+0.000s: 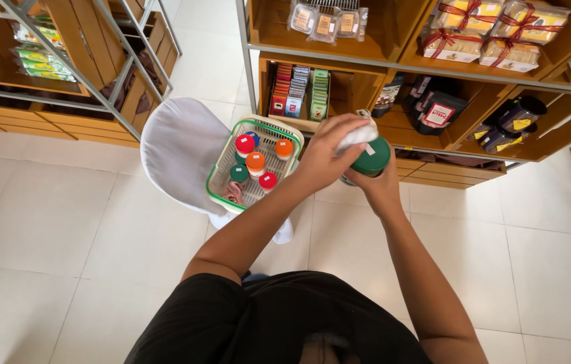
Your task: The person wipes peanut butter jars with a cloth and places them onto a wooden shelf.
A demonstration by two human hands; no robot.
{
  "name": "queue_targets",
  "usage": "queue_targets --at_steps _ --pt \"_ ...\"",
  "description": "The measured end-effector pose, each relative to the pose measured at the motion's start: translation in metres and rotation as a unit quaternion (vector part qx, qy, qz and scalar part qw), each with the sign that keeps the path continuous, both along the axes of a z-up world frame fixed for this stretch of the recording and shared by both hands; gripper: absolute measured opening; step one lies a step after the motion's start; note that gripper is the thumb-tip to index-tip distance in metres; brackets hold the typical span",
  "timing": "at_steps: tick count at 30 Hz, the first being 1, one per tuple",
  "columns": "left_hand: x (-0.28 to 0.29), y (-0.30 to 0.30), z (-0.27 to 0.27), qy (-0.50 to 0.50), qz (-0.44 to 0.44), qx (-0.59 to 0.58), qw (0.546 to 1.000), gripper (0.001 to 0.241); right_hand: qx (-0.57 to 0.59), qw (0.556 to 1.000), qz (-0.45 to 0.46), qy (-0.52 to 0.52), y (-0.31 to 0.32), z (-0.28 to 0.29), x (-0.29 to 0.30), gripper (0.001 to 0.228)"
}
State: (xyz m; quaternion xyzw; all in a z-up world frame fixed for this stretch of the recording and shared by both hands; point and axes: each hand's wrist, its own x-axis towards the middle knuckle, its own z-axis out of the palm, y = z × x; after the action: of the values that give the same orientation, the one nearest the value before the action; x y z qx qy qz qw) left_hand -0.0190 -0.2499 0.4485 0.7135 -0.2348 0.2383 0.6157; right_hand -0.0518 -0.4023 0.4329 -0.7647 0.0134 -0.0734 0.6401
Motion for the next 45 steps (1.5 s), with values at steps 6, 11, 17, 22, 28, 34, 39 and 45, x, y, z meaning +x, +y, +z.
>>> queue_targets --at_steps 6,11,17,22,28,34,39,45 --pt "0.004 -0.008 0.033 -0.071 -0.015 0.207 0.976 0.034 -0.049 0.998 0.026 0.03 -0.018 0.0 0.023 0.094" --pt "0.034 0.008 0.046 -0.086 -0.115 0.25 0.957 0.028 -0.014 0.998 0.053 -0.038 -0.021 0.006 0.053 0.089" --pt "0.118 0.024 0.051 -0.131 -0.009 0.197 0.972 0.025 0.003 0.998 0.06 -0.021 -0.011 0.023 0.108 0.092" --pt "0.141 0.013 0.075 -0.097 -0.063 0.229 0.967 0.023 -0.017 0.996 0.081 -0.043 -0.007 0.026 0.171 0.082" --pt "0.178 0.027 0.078 -0.137 -0.028 0.159 0.977 0.026 0.113 0.991 0.072 0.012 -0.003 0.034 0.22 0.088" --pt "0.218 0.009 0.043 -0.15 -0.001 0.092 0.984 0.031 0.187 0.979 0.075 0.036 -0.017 0.013 0.259 0.084" --pt "0.225 -0.004 0.032 -0.099 0.103 -0.067 0.987 0.032 0.31 0.944 0.101 0.047 -0.027 -0.008 0.286 0.065" --pt "0.224 -0.041 0.004 -0.108 0.093 -0.066 0.988 0.033 0.406 0.9 0.147 0.061 -0.041 -0.024 0.31 0.057"
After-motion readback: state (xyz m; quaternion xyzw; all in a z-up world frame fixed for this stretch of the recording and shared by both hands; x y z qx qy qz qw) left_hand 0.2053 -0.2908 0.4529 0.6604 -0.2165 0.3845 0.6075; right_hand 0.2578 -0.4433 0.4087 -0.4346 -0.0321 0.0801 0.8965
